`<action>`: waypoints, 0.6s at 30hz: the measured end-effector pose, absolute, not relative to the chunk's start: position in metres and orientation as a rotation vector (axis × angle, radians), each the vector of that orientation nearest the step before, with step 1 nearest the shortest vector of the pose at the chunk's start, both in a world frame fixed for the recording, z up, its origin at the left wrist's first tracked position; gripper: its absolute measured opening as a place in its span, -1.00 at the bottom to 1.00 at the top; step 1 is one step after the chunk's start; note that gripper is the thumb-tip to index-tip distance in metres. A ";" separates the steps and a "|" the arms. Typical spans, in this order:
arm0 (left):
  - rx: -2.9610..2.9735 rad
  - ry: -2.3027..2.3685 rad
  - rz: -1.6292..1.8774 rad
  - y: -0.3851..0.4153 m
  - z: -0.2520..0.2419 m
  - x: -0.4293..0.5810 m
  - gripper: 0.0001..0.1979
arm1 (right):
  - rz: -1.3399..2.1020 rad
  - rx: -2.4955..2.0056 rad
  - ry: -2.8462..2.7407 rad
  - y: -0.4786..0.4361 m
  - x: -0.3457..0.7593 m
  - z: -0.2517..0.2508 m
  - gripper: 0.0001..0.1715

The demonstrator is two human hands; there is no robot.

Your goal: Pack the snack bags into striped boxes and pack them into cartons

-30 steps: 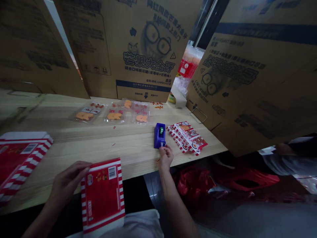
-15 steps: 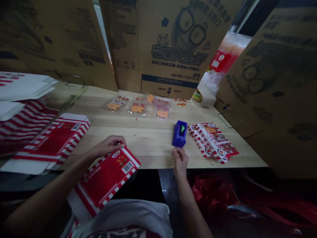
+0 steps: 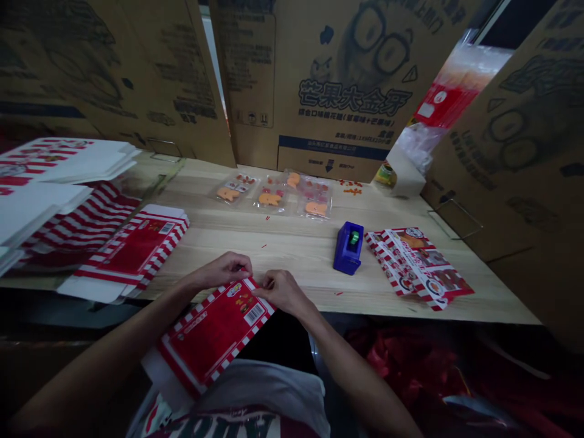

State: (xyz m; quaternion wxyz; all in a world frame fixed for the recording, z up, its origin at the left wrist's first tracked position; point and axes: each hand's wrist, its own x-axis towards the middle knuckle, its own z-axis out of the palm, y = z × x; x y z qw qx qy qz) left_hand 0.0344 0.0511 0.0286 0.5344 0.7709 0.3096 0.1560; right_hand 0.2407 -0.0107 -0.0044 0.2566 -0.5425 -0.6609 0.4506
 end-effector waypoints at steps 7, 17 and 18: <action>1.765 0.496 0.518 0.040 0.066 0.039 -0.73 | 2.274 -0.866 -1.122 -0.011 0.240 0.001 -0.29; 1.062 1.387 1.359 0.049 0.023 -0.031 -0.64 | 0.636 -1.653 -2.089 0.128 0.285 0.005 -0.43; 1.008 1.474 1.397 0.042 0.009 -0.043 -0.60 | 0.475 -1.746 -2.125 0.150 0.298 0.009 -0.51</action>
